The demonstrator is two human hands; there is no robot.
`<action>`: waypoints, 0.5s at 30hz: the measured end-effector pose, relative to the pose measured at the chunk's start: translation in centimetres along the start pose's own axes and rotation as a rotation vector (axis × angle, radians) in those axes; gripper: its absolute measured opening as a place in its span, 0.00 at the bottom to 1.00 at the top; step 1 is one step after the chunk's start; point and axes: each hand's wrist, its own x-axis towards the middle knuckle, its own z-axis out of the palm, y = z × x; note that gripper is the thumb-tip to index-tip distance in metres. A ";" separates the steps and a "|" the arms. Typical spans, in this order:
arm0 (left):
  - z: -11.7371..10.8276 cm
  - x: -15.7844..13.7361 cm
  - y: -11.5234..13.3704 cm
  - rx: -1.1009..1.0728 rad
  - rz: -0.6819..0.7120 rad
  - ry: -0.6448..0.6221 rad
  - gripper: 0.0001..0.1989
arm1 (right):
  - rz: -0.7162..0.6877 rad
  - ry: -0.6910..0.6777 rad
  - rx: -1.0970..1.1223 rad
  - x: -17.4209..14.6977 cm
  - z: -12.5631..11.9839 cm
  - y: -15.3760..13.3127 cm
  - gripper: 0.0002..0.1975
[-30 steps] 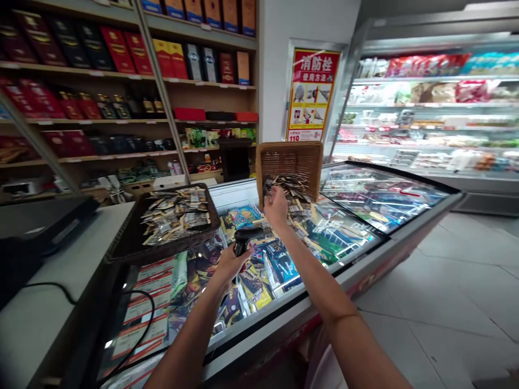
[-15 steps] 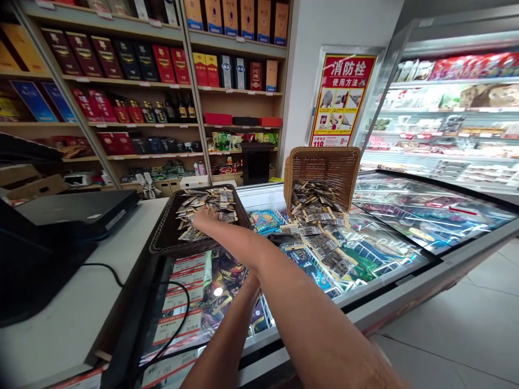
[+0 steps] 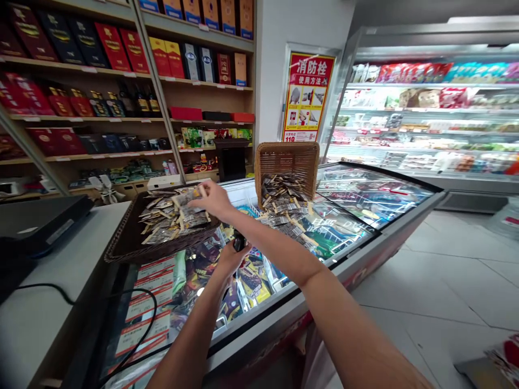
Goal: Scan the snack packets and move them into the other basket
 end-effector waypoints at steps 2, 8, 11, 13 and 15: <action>-0.2 -0.2 0.4 0.022 0.017 0.002 0.15 | 0.032 0.139 0.225 -1.9 -4.5 1.2 0.29; -0.7 0.1 0.0 0.051 0.110 -0.012 0.19 | 0.136 0.570 0.546 -6.5 -13.6 7.7 0.27; -1.1 0.8 -0.4 0.128 0.171 0.004 0.24 | 0.225 0.683 0.523 -7.7 -15.0 10.7 0.26; -1.5 1.1 -0.4 0.177 0.212 -0.008 0.26 | 0.288 0.730 0.484 -8.2 -15.3 12.0 0.23; -1.7 1.0 0.0 0.194 0.244 -0.043 0.27 | 0.325 0.756 0.475 -8.4 -15.5 12.6 0.19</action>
